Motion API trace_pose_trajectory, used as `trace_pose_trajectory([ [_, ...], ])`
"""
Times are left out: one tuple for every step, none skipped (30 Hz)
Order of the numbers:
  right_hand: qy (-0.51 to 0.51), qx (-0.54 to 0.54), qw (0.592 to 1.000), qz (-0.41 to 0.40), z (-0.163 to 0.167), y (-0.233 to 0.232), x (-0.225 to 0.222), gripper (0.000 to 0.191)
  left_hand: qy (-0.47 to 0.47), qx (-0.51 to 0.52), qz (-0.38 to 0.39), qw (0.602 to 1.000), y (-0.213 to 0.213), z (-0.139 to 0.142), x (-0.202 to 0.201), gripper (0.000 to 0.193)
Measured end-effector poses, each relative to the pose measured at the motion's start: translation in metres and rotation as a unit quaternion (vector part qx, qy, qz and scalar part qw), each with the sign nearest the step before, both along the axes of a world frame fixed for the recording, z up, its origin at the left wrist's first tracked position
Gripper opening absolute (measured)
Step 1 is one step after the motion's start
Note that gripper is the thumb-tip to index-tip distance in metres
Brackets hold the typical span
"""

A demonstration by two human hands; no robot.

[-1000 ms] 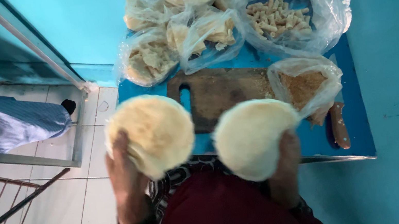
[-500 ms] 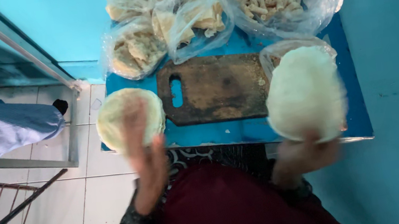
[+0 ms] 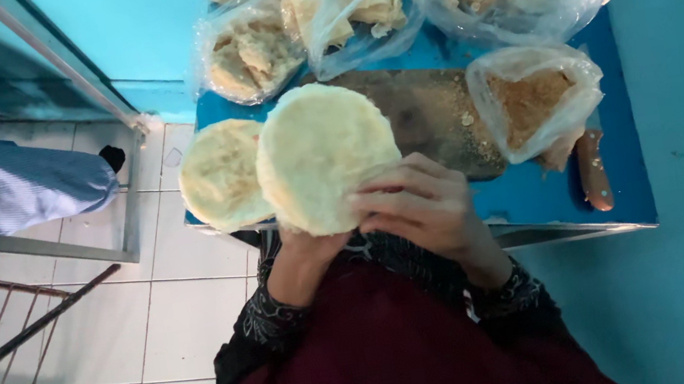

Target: The person cuts a round flatbread in half with a knife on a wooden cutting board, then folds the cut pieces in half by hand and stacks them with other folded flatbreads on the table. Plastic bags of other flatbread pieces sit around the work area.

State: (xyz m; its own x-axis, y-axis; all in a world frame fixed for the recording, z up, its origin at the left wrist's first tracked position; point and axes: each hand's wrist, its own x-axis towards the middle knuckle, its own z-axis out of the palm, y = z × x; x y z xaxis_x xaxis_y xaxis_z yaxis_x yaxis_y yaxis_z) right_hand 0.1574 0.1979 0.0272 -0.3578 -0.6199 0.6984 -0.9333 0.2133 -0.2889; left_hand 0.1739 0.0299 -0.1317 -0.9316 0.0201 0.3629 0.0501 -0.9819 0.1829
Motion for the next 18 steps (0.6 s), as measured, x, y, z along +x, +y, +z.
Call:
trace_pose_trajectory([
  [0.014,0.012,1.0,0.002,-0.002,-0.001,0.0,0.032,-0.012,0.002,0.001,1.0,0.001,-0.001,0.001,0.079],
  [0.028,0.025,0.999,0.003,-0.004,-0.002,0.0,0.03,-0.038,0.01,-0.009,0.999,0.001,-0.002,0.0,0.077],
  [0.0,0.02,1.0,0.015,-0.006,-0.003,-0.002,0.028,-0.034,0.021,-0.029,0.999,0.001,-0.001,0.0,0.075],
  [-0.029,0.015,0.999,0.027,-0.008,-0.002,-0.006,0.026,-0.03,0.032,-0.048,0.998,0.0,0.0,0.0,0.072],
  [-0.057,0.01,0.998,0.04,-0.01,-0.003,-0.009,0.024,-0.025,0.043,-0.067,0.997,-0.002,0.003,0.0,0.07],
  [-0.11,0.003,0.993,0.052,-0.012,-0.002,-0.013,0.021,-0.047,0.016,-0.053,0.997,-0.001,0.006,0.0,0.069],
  [-0.163,-0.005,0.985,0.065,-0.015,-0.002,-0.015,0.02,-0.07,-0.01,-0.038,0.997,-0.001,0.009,-0.001,0.069],
  [-0.216,-0.011,0.973,0.077,-0.017,-0.002,-0.016,0.019,-0.092,-0.036,-0.023,0.995,0.0,0.012,-0.001,0.068],
  [-0.21,-0.001,0.975,0.077,-0.019,-0.002,-0.016,0.02,-0.092,-0.046,-0.016,0.995,0.0,0.015,-0.001,0.068],
  [-0.205,0.008,0.976,0.076,-0.019,-0.001,-0.014,0.021,-0.093,-0.057,-0.01,0.994,-0.001,0.017,-0.001,0.068],
  [-0.2,0.016,0.977,0.075,-0.019,0.0,-0.012,0.022,-0.094,-0.069,-0.005,0.993,-0.001,0.018,-0.001,0.067],
  [-0.167,0.029,0.983,0.072,-0.018,0.001,-0.009,0.022,-0.111,-0.06,-0.007,0.992,-0.001,0.018,-0.001,0.069],
  [-0.134,0.041,0.988,0.069,-0.015,0.002,-0.005,0.022,-0.128,-0.051,-0.008,0.99,-0.001,0.015,-0.001,0.071],
  [-0.1,0.053,0.992,0.064,-0.012,0.002,-0.002,0.023,-0.144,-0.043,-0.011,0.989,-0.001,0.011,-0.002,0.073],
  [-0.13,0.033,0.988,0.074,-0.009,0.002,0.0,0.024,-0.12,-0.01,-0.006,0.993,0.001,0.006,-0.004,0.08],
  [-0.16,0.014,0.983,0.085,-0.005,0.003,0.002,0.025,-0.096,0.024,-0.001,0.995,0.003,-0.001,-0.006,0.087],
  [-0.19,-0.005,0.977,0.095,-0.003,0.002,0.005,0.026,-0.073,0.057,0.004,0.996,0.007,-0.009,-0.007,0.094],
  [-0.245,-0.046,0.963,0.099,-0.003,0.0,0.007,0.03,-0.053,0.069,0.016,0.996,0.014,-0.017,-0.011,0.096],
])
